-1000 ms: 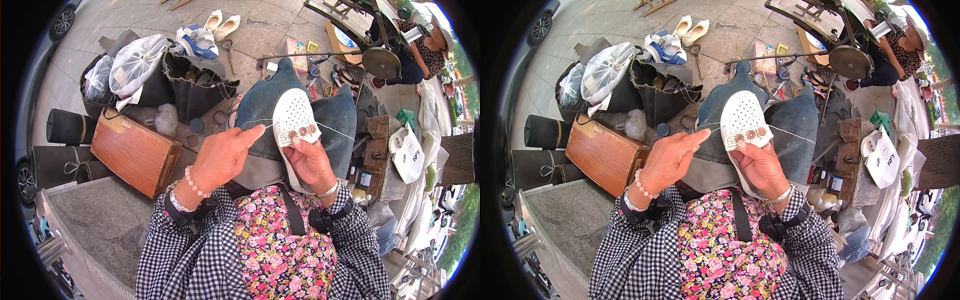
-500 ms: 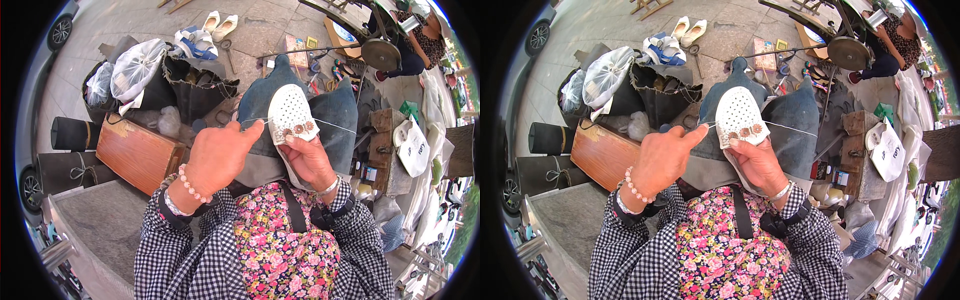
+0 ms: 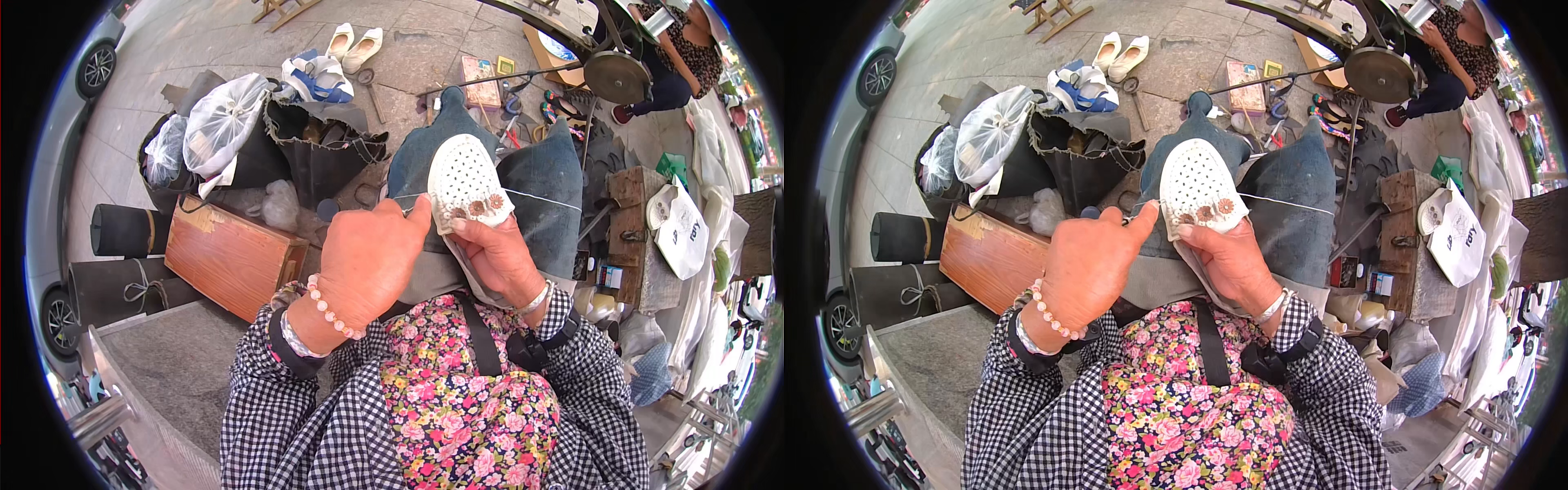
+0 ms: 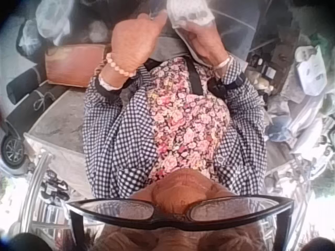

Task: Sewing a white shoe upper with a needle and thread.

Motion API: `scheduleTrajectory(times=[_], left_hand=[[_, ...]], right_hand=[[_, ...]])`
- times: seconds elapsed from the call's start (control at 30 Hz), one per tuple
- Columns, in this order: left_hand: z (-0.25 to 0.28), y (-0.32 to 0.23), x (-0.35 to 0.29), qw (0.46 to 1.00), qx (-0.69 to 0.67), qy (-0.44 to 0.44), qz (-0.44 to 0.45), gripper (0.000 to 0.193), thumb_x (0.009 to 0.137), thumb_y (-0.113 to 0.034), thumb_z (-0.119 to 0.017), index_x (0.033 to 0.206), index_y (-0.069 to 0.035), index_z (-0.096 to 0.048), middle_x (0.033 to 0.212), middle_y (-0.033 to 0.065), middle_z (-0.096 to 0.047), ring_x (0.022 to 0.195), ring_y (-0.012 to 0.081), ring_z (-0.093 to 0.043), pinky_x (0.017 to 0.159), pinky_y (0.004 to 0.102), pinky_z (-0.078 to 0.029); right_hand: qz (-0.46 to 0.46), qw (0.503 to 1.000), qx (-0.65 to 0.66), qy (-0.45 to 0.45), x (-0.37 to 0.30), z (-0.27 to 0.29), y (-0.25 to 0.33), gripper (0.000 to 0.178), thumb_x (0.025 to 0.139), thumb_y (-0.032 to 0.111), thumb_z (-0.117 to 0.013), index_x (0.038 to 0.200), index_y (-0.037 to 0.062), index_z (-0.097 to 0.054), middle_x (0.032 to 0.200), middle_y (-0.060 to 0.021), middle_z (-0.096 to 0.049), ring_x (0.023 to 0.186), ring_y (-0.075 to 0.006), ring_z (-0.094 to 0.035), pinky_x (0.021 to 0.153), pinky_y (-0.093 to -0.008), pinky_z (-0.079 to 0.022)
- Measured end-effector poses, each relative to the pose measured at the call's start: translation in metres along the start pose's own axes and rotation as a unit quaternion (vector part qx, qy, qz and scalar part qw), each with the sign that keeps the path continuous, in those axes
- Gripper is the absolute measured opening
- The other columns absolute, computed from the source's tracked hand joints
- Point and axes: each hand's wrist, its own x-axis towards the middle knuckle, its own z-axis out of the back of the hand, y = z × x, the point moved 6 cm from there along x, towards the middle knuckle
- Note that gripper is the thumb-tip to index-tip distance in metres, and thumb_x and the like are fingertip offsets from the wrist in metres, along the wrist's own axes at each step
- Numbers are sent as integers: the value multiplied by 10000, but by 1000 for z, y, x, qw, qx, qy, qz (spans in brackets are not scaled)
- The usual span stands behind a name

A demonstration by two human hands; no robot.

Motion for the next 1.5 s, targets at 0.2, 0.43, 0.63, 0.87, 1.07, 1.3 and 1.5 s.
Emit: scheduleTrajectory(times=[0.2, 0.43, 0.63, 0.87, 1.07, 1.3, 1.5], left_hand=[[-6, -3, 6, 1000, 19, 5, -13, 460, 722, -91, -557, 1182, -86, -548, 696, 96, -545, 584, 245, -603, 485, 351, -447], [-24, 16, 1, 997, -74, -34, -8, 448, 761, -67, -555, 1207, -105, -536, 708, 96, -564, 608, 275, -597, 517, 370, -465], [-45, 38, 1, 933, -348, -83, -43, 390, 809, -31, -556, 1199, -57, -560, 919, 158, -651, 717, 307, -621, 645, 325, -495], [-55, 31, 11, 886, -458, -51, -48, 343, 842, 5, -523, 1183, -1, -556, 1027, 195, -634, 860, 245, -648, 748, 296, -485], [-65, 26, 6, 890, -448, -60, -58, 351, 832, -23, -532, 1181, -48, -566, 1003, 187, -631, 877, 341, -619, 730, 340, -493], [-71, 28, 7, 863, -498, -35, -78, 360, 894, -27, -477, 1253, -18, -510, 1081, 147, -623, 936, 183, -607, 802, 263, -455], [-81, 31, 8, 833, -550, 33, -45, 384, 914, -49, -452, 1294, -82, -499, 622, 8, -501, 539, 66, -430, 524, 215, -379]], right_hand=[[14, 999, -28, 33, 1, -3, -2, 545, 774, -109, -583, 1272, 56, -437, 1215, -54, -553, 1097, -171, -549, 918, -304, -465], [-22, 1000, 20, -7, 2, 5, 1, 520, 781, -90, -588, 1260, 58, -447, 1210, -69, -559, 1090, -191, -559, 898, -327, -485], [-20, 999, 43, 3, 5, 1, 1, 480, 798, -87, -562, 1246, 51, -461, 1195, -77, -570, 1081, -203, -567, 887, -336, -496], [-19, 995, 92, -21, 7, 1, 8, 461, 800, -91, -565, 1236, 20, -461, 1173, -102, -579, 1055, -214, -582, 874, -318, -501], [-40, 997, 18, -71, 10, 9, 3, 410, 783, -76, -600, 1175, 9, -513, 1096, -94, -619, 961, -194, -621, 799, -302, -524], [-61, 995, -3, -80, 10, 17, 1, 410, 776, -49, -610, 1171, 14, -520, 1084, -83, -623, 934, -188, -626, 774, -302, -519], [-47, 995, 35, -84, 10, 19, -1, 358, 768, -55, -609, 1117, -13, -543, 1034, -97, -642, 890, -183, -643, 747, -291, -533]])
